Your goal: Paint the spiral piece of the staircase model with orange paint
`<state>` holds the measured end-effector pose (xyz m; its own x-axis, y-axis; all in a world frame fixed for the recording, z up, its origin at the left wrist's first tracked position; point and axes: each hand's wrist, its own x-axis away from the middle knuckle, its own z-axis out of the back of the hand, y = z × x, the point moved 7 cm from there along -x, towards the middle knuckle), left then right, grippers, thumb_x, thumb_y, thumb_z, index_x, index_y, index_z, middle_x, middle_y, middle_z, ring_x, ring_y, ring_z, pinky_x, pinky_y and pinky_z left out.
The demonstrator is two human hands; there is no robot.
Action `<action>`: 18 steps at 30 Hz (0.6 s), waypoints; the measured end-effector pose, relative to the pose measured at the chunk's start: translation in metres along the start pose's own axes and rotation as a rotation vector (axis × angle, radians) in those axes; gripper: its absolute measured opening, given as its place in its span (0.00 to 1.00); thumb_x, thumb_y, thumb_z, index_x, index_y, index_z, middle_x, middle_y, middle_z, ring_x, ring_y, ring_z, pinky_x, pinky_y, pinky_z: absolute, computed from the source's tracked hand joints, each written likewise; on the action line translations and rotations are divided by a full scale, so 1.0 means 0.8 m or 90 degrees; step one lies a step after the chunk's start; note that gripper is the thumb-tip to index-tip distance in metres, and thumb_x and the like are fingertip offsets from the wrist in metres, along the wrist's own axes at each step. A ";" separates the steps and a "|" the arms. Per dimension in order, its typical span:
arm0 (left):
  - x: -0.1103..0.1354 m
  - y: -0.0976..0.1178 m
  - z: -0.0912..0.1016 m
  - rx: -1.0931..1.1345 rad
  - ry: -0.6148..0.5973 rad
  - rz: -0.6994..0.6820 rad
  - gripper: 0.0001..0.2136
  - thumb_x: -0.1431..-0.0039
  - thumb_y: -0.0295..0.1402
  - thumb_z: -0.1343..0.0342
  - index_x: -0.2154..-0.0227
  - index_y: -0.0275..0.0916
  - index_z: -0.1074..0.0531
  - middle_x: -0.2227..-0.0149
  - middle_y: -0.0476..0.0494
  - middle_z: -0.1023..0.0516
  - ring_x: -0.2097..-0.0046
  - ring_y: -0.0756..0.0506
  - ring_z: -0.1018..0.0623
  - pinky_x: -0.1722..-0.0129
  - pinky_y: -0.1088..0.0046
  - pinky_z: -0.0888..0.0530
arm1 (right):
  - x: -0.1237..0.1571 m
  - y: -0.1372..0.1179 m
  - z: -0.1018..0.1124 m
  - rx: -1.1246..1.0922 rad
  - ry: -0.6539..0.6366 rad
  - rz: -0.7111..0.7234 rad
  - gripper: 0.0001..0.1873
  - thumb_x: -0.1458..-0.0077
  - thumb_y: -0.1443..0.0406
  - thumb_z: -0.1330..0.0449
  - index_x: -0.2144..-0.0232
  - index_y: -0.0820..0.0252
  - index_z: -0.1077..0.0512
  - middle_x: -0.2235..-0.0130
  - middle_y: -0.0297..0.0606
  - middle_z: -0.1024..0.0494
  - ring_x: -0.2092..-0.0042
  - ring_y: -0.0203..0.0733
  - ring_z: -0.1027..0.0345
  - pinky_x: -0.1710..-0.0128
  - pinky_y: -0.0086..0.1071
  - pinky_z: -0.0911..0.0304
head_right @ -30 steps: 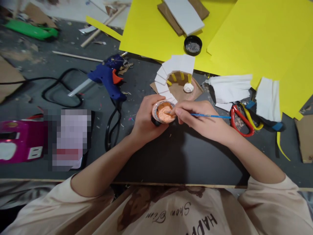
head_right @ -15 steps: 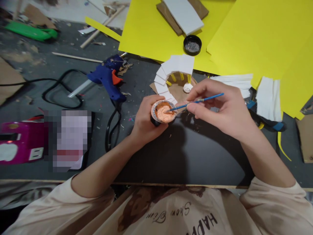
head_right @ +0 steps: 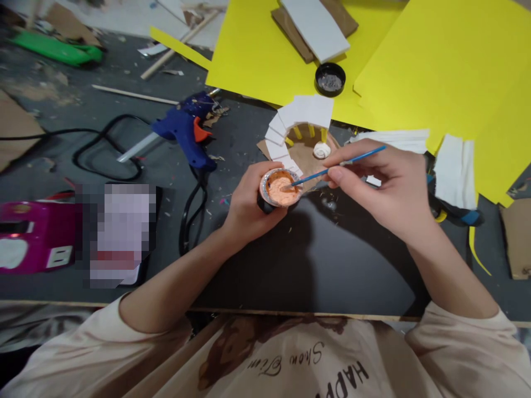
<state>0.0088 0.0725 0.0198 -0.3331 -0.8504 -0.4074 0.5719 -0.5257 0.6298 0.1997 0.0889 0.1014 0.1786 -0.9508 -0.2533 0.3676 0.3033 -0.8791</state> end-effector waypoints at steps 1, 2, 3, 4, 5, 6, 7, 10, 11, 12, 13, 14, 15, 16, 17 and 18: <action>0.000 0.000 0.000 0.001 0.001 -0.001 0.27 0.53 0.24 0.45 0.47 0.37 0.40 0.48 0.35 0.29 0.46 0.39 0.28 0.47 0.61 0.29 | 0.001 0.001 -0.002 0.017 -0.007 0.000 0.04 0.46 0.64 0.36 0.67 0.49 0.21 0.67 0.30 0.19 0.70 0.36 0.26 0.68 0.32 0.30; 0.000 0.001 0.001 0.001 0.003 -0.003 0.27 0.53 0.24 0.45 0.47 0.36 0.40 0.48 0.35 0.29 0.46 0.40 0.28 0.47 0.62 0.29 | 0.001 0.002 -0.003 0.033 -0.014 0.003 0.04 0.46 0.64 0.36 0.68 0.49 0.21 0.67 0.30 0.19 0.70 0.36 0.26 0.67 0.33 0.30; 0.000 0.001 0.002 0.001 0.006 -0.005 0.26 0.53 0.24 0.45 0.47 0.36 0.40 0.48 0.35 0.29 0.46 0.40 0.28 0.48 0.62 0.29 | 0.002 0.001 -0.004 0.043 -0.016 0.008 0.04 0.46 0.63 0.37 0.68 0.49 0.21 0.66 0.30 0.19 0.70 0.36 0.26 0.67 0.33 0.30; -0.001 0.002 0.002 0.001 0.008 -0.007 0.26 0.53 0.24 0.45 0.48 0.35 0.39 0.48 0.35 0.29 0.46 0.40 0.28 0.48 0.62 0.29 | 0.002 0.000 -0.003 0.048 -0.012 0.014 0.04 0.46 0.63 0.37 0.68 0.49 0.21 0.66 0.30 0.19 0.69 0.37 0.25 0.67 0.33 0.29; -0.001 0.002 0.002 0.001 0.008 -0.008 0.26 0.53 0.25 0.45 0.48 0.35 0.39 0.49 0.35 0.28 0.46 0.40 0.27 0.47 0.62 0.29 | 0.002 -0.001 -0.002 0.048 -0.006 0.018 0.04 0.46 0.63 0.36 0.68 0.49 0.21 0.66 0.31 0.19 0.69 0.37 0.25 0.67 0.33 0.29; -0.001 0.003 0.002 -0.001 0.006 -0.008 0.26 0.52 0.25 0.45 0.48 0.35 0.39 0.49 0.35 0.28 0.47 0.40 0.27 0.47 0.62 0.29 | 0.003 -0.002 -0.001 0.046 -0.002 0.018 0.04 0.46 0.63 0.36 0.68 0.49 0.21 0.65 0.31 0.19 0.69 0.37 0.25 0.66 0.34 0.29; -0.001 0.003 0.002 -0.003 0.004 -0.007 0.26 0.53 0.25 0.45 0.48 0.36 0.39 0.48 0.35 0.28 0.47 0.40 0.27 0.47 0.62 0.29 | 0.003 -0.003 0.000 0.045 -0.001 0.017 0.04 0.46 0.63 0.36 0.67 0.49 0.21 0.65 0.31 0.19 0.68 0.38 0.25 0.66 0.34 0.29; -0.001 0.002 0.002 -0.005 0.000 -0.002 0.26 0.53 0.24 0.46 0.47 0.36 0.39 0.48 0.35 0.29 0.46 0.40 0.27 0.47 0.61 0.29 | 0.004 -0.004 -0.003 0.048 -0.018 0.009 0.04 0.46 0.63 0.36 0.68 0.48 0.21 0.66 0.32 0.19 0.66 0.40 0.25 0.64 0.36 0.28; -0.001 0.001 0.002 -0.007 0.000 0.001 0.27 0.53 0.24 0.46 0.47 0.37 0.39 0.48 0.35 0.29 0.46 0.40 0.27 0.47 0.61 0.29 | 0.004 -0.004 -0.004 0.049 -0.024 0.007 0.04 0.47 0.63 0.36 0.68 0.48 0.21 0.66 0.32 0.19 0.66 0.40 0.25 0.63 0.36 0.28; -0.001 0.001 0.001 -0.009 -0.002 0.003 0.27 0.53 0.25 0.46 0.47 0.37 0.39 0.48 0.35 0.29 0.47 0.39 0.27 0.48 0.61 0.29 | 0.004 -0.004 -0.004 0.048 -0.023 0.005 0.04 0.47 0.63 0.36 0.68 0.48 0.21 0.66 0.32 0.19 0.66 0.41 0.25 0.63 0.37 0.28; 0.000 0.000 0.001 -0.011 -0.004 0.005 0.27 0.53 0.25 0.45 0.47 0.37 0.39 0.48 0.35 0.28 0.47 0.39 0.27 0.48 0.60 0.29 | 0.004 -0.003 -0.004 0.047 -0.019 0.001 0.04 0.47 0.62 0.36 0.68 0.48 0.21 0.65 0.32 0.19 0.66 0.41 0.25 0.62 0.37 0.28; 0.000 0.000 0.001 -0.013 -0.006 0.006 0.27 0.53 0.25 0.45 0.47 0.37 0.40 0.48 0.36 0.28 0.47 0.39 0.27 0.48 0.60 0.29 | 0.004 -0.002 -0.003 0.044 -0.015 -0.003 0.04 0.47 0.62 0.36 0.68 0.49 0.21 0.65 0.33 0.19 0.66 0.41 0.25 0.62 0.38 0.28; 0.000 0.000 0.001 -0.012 -0.008 0.005 0.27 0.53 0.25 0.45 0.47 0.37 0.40 0.48 0.36 0.28 0.47 0.39 0.27 0.48 0.60 0.29 | 0.004 -0.001 -0.003 0.042 -0.013 -0.007 0.04 0.47 0.62 0.36 0.68 0.49 0.21 0.65 0.33 0.19 0.66 0.41 0.25 0.62 0.38 0.28; 0.000 0.000 0.001 -0.010 -0.008 0.004 0.27 0.53 0.25 0.45 0.47 0.37 0.40 0.48 0.35 0.28 0.47 0.39 0.27 0.48 0.60 0.29 | 0.004 0.000 -0.003 0.040 -0.016 -0.010 0.04 0.47 0.61 0.36 0.68 0.50 0.21 0.65 0.34 0.19 0.66 0.41 0.25 0.62 0.38 0.27; 0.000 0.001 0.001 -0.006 -0.008 0.003 0.27 0.52 0.25 0.45 0.47 0.37 0.40 0.48 0.35 0.28 0.47 0.39 0.27 0.48 0.60 0.29 | 0.004 0.001 -0.004 0.038 -0.021 -0.012 0.04 0.46 0.61 0.36 0.68 0.50 0.21 0.66 0.34 0.19 0.66 0.41 0.25 0.63 0.38 0.27; 0.000 0.001 0.001 -0.002 -0.008 0.003 0.27 0.52 0.25 0.44 0.47 0.37 0.39 0.48 0.35 0.28 0.47 0.39 0.27 0.47 0.60 0.29 | 0.003 0.001 -0.005 0.036 -0.027 -0.012 0.04 0.46 0.61 0.37 0.68 0.50 0.21 0.66 0.33 0.19 0.66 0.42 0.25 0.63 0.38 0.27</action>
<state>0.0089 0.0724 0.0210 -0.3399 -0.8529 -0.3963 0.5761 -0.5219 0.6290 0.1971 0.0864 0.0985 0.2093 -0.9533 -0.2177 0.4222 0.2889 -0.8592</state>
